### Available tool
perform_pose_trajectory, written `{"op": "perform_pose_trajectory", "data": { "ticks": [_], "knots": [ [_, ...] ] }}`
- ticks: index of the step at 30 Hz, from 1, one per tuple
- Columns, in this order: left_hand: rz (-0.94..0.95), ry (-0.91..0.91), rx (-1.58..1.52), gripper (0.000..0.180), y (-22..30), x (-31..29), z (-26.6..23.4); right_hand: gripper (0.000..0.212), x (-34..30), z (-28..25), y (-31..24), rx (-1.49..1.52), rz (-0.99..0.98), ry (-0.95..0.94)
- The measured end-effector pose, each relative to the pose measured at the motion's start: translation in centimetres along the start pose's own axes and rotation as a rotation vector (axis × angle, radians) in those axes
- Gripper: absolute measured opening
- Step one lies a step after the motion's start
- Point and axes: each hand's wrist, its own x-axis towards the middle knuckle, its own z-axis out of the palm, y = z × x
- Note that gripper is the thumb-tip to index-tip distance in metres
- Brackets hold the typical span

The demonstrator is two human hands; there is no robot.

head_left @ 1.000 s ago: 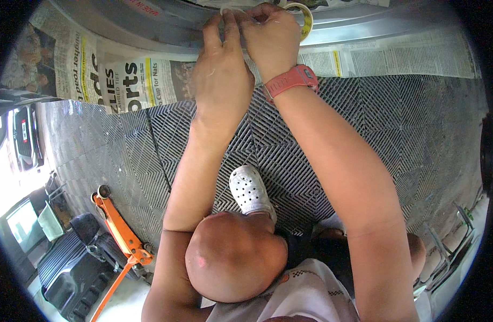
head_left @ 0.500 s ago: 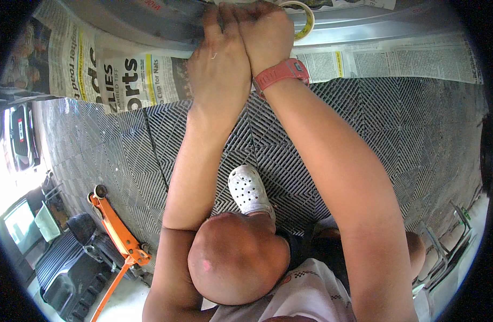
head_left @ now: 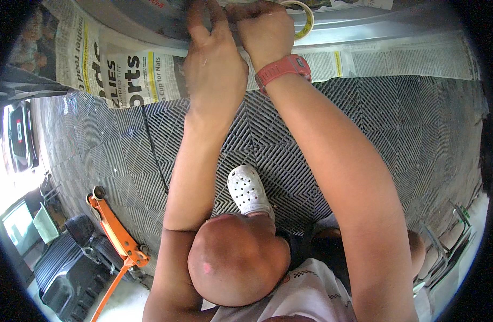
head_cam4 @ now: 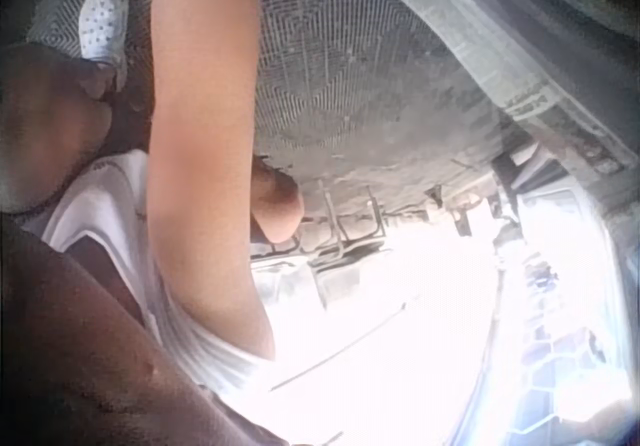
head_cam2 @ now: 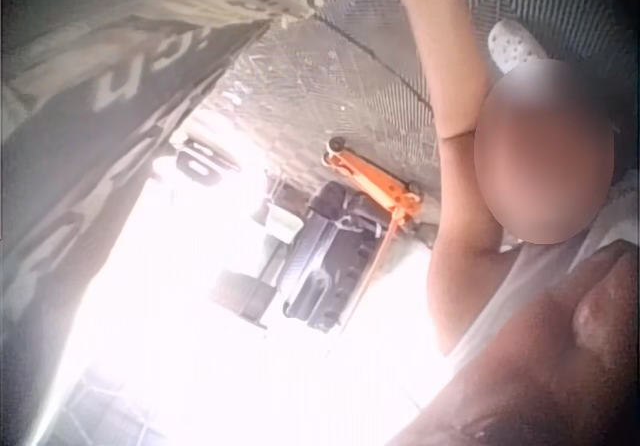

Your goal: The person sits on the floor and tapes newspaper sections onto the sidewall of a car tire using masking tape. They repeatedly tear tape, apply it to the tire, and smooth the newspaper in place.

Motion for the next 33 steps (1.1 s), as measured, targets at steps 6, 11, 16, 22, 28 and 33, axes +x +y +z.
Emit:
{"op": "perform_pose_trajectory", "data": {
  "ticks": [6,11,16,22,28,33],
  "knots": [
    [0.127,-0.054,-0.047,0.071,-0.1,-2.0,0.9,0.038,0.1,0.1,0.6,0.021,0.014,0.008],
    [0.143,0.013,-0.154,0.061,-1.2,-1.4,1.8,0.034,0.8,-0.2,1.1,-0.002,-0.053,-0.106],
    [0.133,0.022,-0.199,0.052,-1.6,-0.4,2.1,0.025,0.8,0.2,1.9,0.039,-0.031,-0.086],
    [0.06,0.009,-0.207,0.051,-0.5,-1.1,1.6,0.021,0.7,-0.4,1.7,0.014,-0.045,-0.109],
    [0.124,-0.035,-0.15,0.059,-0.6,-0.6,1.7,0.024,0.6,-0.5,1.6,-0.047,-0.1,-0.106],
    [0.154,-0.127,-0.076,0.07,-1.4,-0.2,1.7,0.027,-0.4,-2.4,1.2,0.025,0.049,-0.169]
  ]
}}
